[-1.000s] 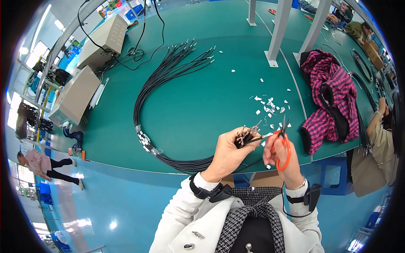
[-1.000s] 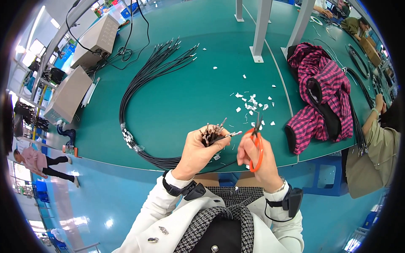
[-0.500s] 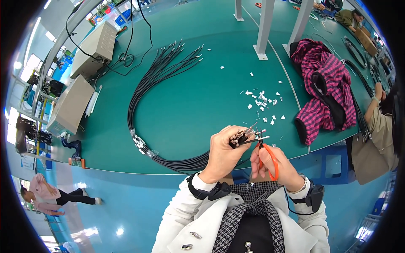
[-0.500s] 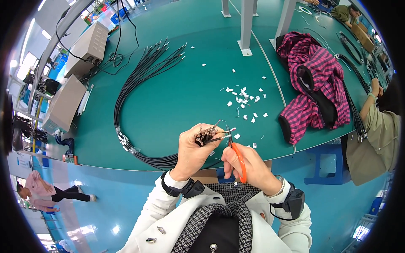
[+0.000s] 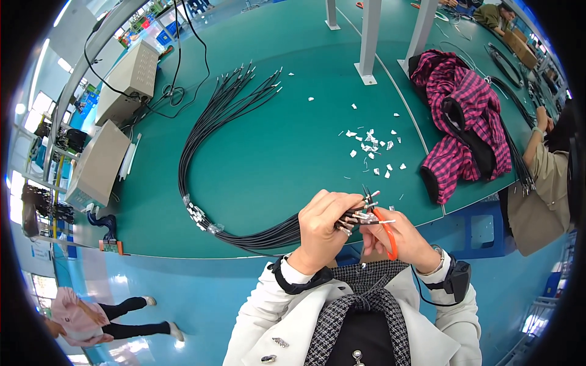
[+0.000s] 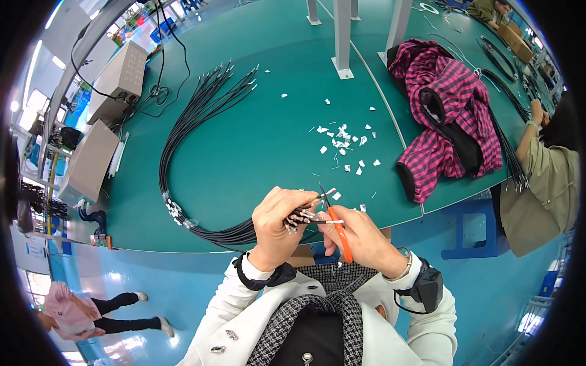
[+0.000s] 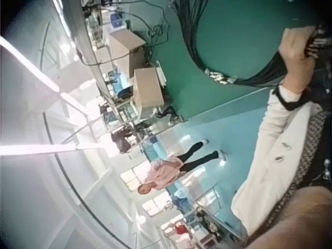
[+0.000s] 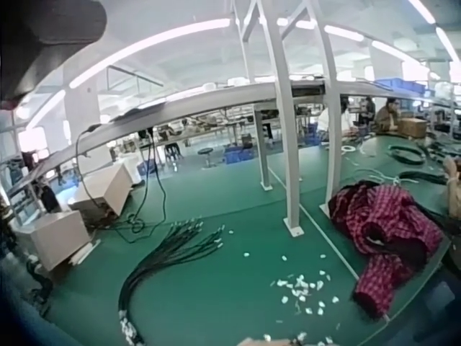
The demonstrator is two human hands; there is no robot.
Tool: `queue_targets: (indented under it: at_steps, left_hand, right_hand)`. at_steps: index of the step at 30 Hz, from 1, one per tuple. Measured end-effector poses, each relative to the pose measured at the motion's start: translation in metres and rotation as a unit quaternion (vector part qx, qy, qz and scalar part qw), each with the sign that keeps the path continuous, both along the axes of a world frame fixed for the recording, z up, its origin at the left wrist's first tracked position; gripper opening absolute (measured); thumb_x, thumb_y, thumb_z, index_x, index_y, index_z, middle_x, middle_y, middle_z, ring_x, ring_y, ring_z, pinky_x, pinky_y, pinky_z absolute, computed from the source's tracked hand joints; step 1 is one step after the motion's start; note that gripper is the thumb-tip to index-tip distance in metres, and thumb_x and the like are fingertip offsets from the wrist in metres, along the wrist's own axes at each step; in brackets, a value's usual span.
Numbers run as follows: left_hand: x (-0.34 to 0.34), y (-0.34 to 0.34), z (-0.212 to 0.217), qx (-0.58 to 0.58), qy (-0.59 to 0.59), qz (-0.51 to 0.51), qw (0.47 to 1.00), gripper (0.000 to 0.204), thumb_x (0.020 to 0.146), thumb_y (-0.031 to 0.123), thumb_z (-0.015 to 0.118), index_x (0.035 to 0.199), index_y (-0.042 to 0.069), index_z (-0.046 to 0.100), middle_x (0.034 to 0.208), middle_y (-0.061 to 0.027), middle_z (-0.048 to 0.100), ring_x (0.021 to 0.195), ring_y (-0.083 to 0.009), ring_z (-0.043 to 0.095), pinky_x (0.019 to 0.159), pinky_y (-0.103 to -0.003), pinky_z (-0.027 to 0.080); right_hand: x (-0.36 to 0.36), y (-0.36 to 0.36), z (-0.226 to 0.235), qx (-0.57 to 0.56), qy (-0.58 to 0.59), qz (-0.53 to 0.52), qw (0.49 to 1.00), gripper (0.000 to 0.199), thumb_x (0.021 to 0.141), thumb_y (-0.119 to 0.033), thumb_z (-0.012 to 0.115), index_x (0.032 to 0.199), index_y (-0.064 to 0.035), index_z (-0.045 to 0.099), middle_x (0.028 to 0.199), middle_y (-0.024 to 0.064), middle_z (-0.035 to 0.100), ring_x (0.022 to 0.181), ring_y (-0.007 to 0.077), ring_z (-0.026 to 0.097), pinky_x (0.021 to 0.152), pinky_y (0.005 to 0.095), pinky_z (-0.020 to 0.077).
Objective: The person gathers a bundle of cables and uses shears to trim the ends and strip the insulation from each wire. They repeatedly pick up the wires one by one to cut them, occasionally repositioning the bundle.
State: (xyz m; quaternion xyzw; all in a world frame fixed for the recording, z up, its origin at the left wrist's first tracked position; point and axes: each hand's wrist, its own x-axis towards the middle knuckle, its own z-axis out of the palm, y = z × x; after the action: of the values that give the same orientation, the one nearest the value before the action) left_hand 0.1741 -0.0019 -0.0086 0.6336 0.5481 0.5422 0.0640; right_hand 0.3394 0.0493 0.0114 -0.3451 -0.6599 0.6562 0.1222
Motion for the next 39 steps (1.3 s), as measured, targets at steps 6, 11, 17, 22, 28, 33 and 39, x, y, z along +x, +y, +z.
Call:
queue_targets:
  at_steps: [6,11,17,22,28,33,39]
  left_hand:
    - [0.0,-0.003,-0.002,0.007,0.002,0.0,1.0,0.027,0.066,-0.008,0.07,0.09,0.004,0.066,0.078,-0.0057,0.066,0.067,-0.0187,0.06,0.059,-0.027,0.046]
    - [-0.004,-0.005,0.001,-0.05,-0.188,-0.022,0.981,0.024,0.07,-0.01,0.067,0.09,0.003,0.065,0.079,-0.0055,0.066,0.069,-0.0165,0.06,0.061,-0.027,0.046]
    - [-0.01,-0.01,0.006,-0.086,-0.272,-0.051,0.957,0.022,0.071,-0.01,0.066,0.089,0.002,0.065,0.079,-0.0056,0.066,0.07,-0.0157,0.061,0.062,-0.027,0.046]
    - [-0.003,-0.009,0.001,0.001,-0.073,-0.005,0.997,0.021,0.07,-0.007,0.068,0.09,0.001,0.065,0.08,-0.0082,0.066,0.069,-0.0189,0.061,0.062,-0.027,0.047]
    - [0.005,-0.008,-0.007,0.112,0.055,0.049,0.991,0.034,0.06,0.0,0.068,0.094,0.002,0.067,0.085,-0.0078,0.066,0.066,-0.0208,0.059,0.058,-0.028,0.048]
    - [0.005,-0.009,-0.02,0.14,0.121,0.065,0.981,0.037,0.061,0.005,0.067,0.098,0.0,0.067,0.086,-0.0094,0.066,0.065,-0.0205,0.059,0.057,-0.029,0.048]
    - [0.006,-0.008,-0.024,0.14,0.138,0.065,0.978,0.038,0.062,0.006,0.067,0.1,0.0,0.067,0.087,-0.0105,0.066,0.065,-0.0218,0.059,0.057,-0.03,0.048]
  right_hand:
    - [-0.003,-0.001,-0.005,0.074,-0.019,-0.003,0.997,0.041,0.095,-0.038,0.052,0.085,0.002,0.053,0.059,0.0048,0.057,0.054,0.0136,0.059,0.048,0.0263,0.0436]
    - [-0.01,-0.007,-0.025,0.158,-0.034,-0.025,0.986,0.039,0.094,-0.037,0.052,0.084,0.0009,0.053,0.057,0.0041,0.056,0.052,0.0117,0.058,0.048,0.0255,0.0425]
    - [-0.018,-0.005,-0.012,-0.033,0.107,-0.158,0.981,0.022,0.091,-0.021,0.059,0.092,0.0014,0.057,0.066,0.0049,0.061,0.056,0.0108,0.059,0.049,0.022,0.042]
    - [-0.029,-0.014,0.01,-0.103,0.236,-0.251,0.933,0.016,0.087,-0.008,0.059,0.099,0.0022,0.058,0.077,0.0062,0.062,0.063,0.0099,0.059,0.052,0.0213,0.0427]
    - [-0.026,-0.02,0.014,-0.12,0.244,-0.277,0.922,0.017,0.085,-0.008,0.06,0.099,0.0021,0.059,0.077,0.007,0.062,0.066,0.01,0.059,0.057,0.0221,0.0471]
    - [-0.028,-0.023,0.011,-0.129,0.249,-0.305,0.91,0.018,0.085,-0.01,0.059,0.098,0.0017,0.059,0.075,0.0062,0.061,0.064,0.0101,0.058,0.056,0.0221,0.0472]
    - [-0.029,-0.024,0.008,-0.13,0.25,-0.318,0.905,0.016,0.086,-0.01,0.057,0.098,0.0014,0.059,0.073,0.0055,0.059,0.062,0.0098,0.056,0.055,0.0218,0.0465]
